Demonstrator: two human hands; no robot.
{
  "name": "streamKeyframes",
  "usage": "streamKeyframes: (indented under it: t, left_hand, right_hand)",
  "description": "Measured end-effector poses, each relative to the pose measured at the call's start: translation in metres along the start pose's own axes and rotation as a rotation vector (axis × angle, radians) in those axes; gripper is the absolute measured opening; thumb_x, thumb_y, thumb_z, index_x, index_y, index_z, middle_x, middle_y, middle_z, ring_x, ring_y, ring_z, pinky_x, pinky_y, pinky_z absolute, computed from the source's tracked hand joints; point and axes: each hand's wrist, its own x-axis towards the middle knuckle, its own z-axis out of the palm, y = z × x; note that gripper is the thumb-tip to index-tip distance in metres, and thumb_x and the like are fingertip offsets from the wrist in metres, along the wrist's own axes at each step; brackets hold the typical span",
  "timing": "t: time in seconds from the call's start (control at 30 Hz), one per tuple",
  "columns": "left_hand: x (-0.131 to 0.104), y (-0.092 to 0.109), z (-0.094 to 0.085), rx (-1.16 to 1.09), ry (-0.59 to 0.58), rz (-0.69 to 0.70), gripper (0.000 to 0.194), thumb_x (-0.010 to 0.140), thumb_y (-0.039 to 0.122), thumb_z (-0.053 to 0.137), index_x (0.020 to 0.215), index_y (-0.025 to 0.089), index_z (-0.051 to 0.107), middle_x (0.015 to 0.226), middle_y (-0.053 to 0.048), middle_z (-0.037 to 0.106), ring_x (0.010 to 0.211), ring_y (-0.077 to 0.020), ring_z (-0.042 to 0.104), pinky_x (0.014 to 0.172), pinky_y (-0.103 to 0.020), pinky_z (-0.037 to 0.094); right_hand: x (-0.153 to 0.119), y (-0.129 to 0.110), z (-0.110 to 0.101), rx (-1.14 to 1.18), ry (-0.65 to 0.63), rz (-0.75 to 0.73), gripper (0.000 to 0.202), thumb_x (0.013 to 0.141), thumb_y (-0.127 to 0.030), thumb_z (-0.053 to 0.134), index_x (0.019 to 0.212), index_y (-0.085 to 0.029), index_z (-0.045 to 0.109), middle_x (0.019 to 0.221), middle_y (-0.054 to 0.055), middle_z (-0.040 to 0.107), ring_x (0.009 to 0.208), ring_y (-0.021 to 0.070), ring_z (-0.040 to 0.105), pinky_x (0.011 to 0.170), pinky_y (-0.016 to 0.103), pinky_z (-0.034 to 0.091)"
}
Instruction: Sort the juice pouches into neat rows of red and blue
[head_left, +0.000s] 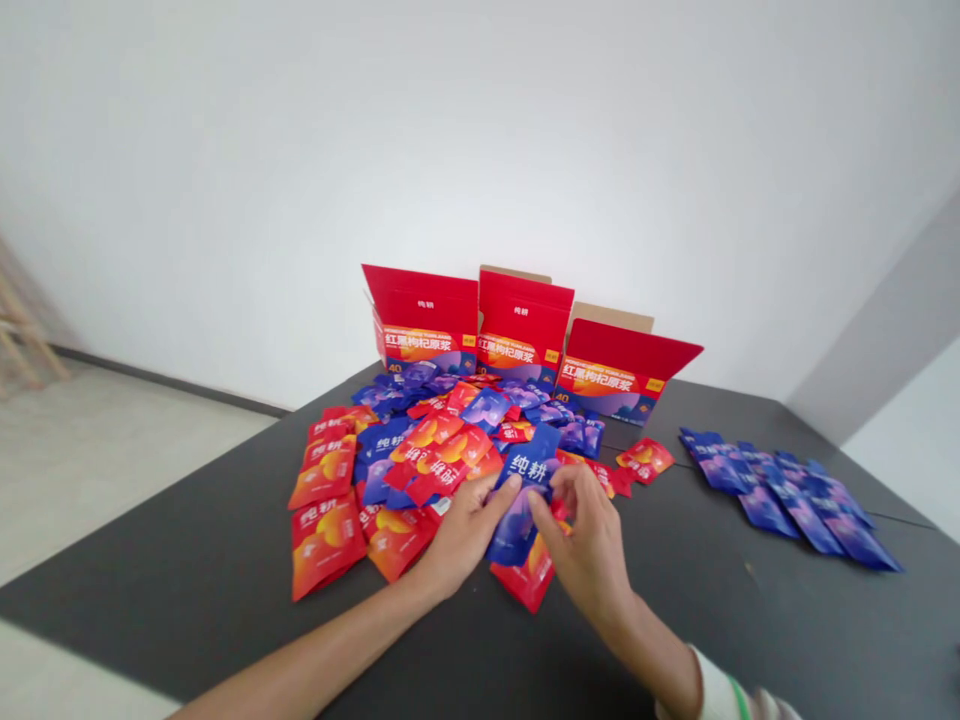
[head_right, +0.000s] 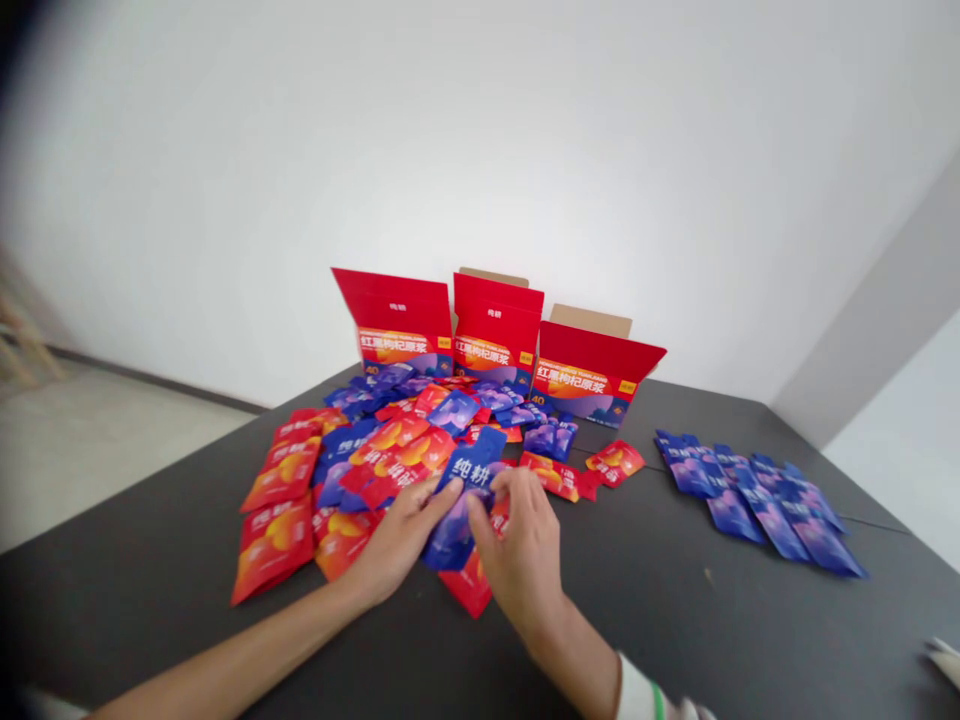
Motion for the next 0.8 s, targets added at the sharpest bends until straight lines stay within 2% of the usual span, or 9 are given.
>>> streamKeyframes:
  t: [0.07,0.13,0.2,0.27,0.4,0.53,0.67,0.8]
  left_hand:
    - [0.001,0.003,0.004,0.016,-0.034,0.072,0.033,0.087,0.047,0.059,0.081,0.017,0.07,0.072,-0.001,0.069,0.074,-0.0217,0.062,0.065,-0.029,0.047]
    - [0.005,0.008,0.008,0.013,-0.056,0.144,0.027,0.089,0.042,0.059,0.089,0.018,0.071,0.083,-0.002,0.072,0.082,-0.0229,0.063,0.073,-0.03,0.049]
    - [0.013,0.013,0.013,0.016,-0.094,0.182,0.024,0.089,0.039,0.06,0.09,0.018,0.071,0.088,-0.002,0.073,0.084,-0.0228,0.064,0.077,-0.031,0.049]
    - [0.024,0.019,0.019,0.024,-0.131,0.207,0.023,0.088,0.038,0.062,0.088,0.017,0.07,0.085,-0.002,0.072,0.08,-0.0213,0.063,0.073,-0.03,0.049]
    - [0.05,0.031,0.033,0.049,-0.173,0.323,0.023,0.088,0.036,0.062,0.079,0.015,0.066,0.073,0.001,0.063,0.07,-0.0159,0.056,0.064,-0.025,0.045]
    - [0.068,0.039,0.048,0.041,-0.265,0.334,0.033,0.087,0.038,0.06,0.063,0.015,0.058,0.059,0.004,0.05,0.057,-0.0111,0.045,0.055,-0.022,0.038]
    - [0.074,0.042,0.056,-0.015,-0.336,0.34,0.026,0.086,0.036,0.06,0.07,0.015,0.06,0.065,0.004,0.052,0.061,-0.0114,0.047,0.059,-0.023,0.041]
    - [0.076,0.046,0.053,-0.022,-0.343,0.365,0.025,0.089,0.035,0.056,0.076,0.015,0.063,0.067,0.002,0.054,0.062,-0.0125,0.048,0.059,-0.023,0.04]
  right_hand:
    - [0.006,0.005,0.001,0.081,0.096,0.179,0.02,0.087,-0.034,0.062,0.096,-0.021,0.049,0.082,-0.001,0.052,0.068,0.0138,0.05,0.063,0.027,0.044]
    - [0.009,0.009,0.002,0.217,0.054,0.256,0.021,0.089,-0.038,0.059,0.098,-0.021,0.049,0.078,-0.002,0.05,0.064,0.0127,0.048,0.059,0.025,0.043]
    - [0.013,0.013,0.001,0.35,-0.018,0.263,0.019,0.093,-0.041,0.053,0.094,-0.022,0.052,0.074,-0.003,0.05,0.062,0.0125,0.047,0.057,0.025,0.042]
    - [0.018,0.017,-0.003,0.44,-0.043,0.252,0.022,0.093,-0.043,0.051,0.09,-0.022,0.056,0.072,-0.002,0.053,0.063,0.0129,0.048,0.057,0.024,0.042]
    - [0.033,0.024,-0.017,0.507,0.002,0.249,0.025,0.091,-0.046,0.054,0.084,-0.022,0.057,0.069,-0.003,0.052,0.062,0.0125,0.045,0.055,0.023,0.039]
    - [0.044,0.031,-0.031,0.474,0.051,0.239,0.032,0.095,-0.045,0.049,0.074,-0.021,0.051,0.069,-0.004,0.046,0.061,0.0105,0.038,0.056,0.022,0.034]
    - [0.047,0.034,-0.038,0.458,0.061,0.268,0.035,0.096,-0.044,0.047,0.071,-0.02,0.049,0.065,-0.005,0.041,0.059,0.0095,0.034,0.053,0.022,0.03]
    - [0.05,0.031,-0.037,0.577,0.011,0.294,0.035,0.095,-0.047,0.049,0.071,-0.02,0.05,0.067,-0.004,0.047,0.059,0.0099,0.04,0.055,0.021,0.036]
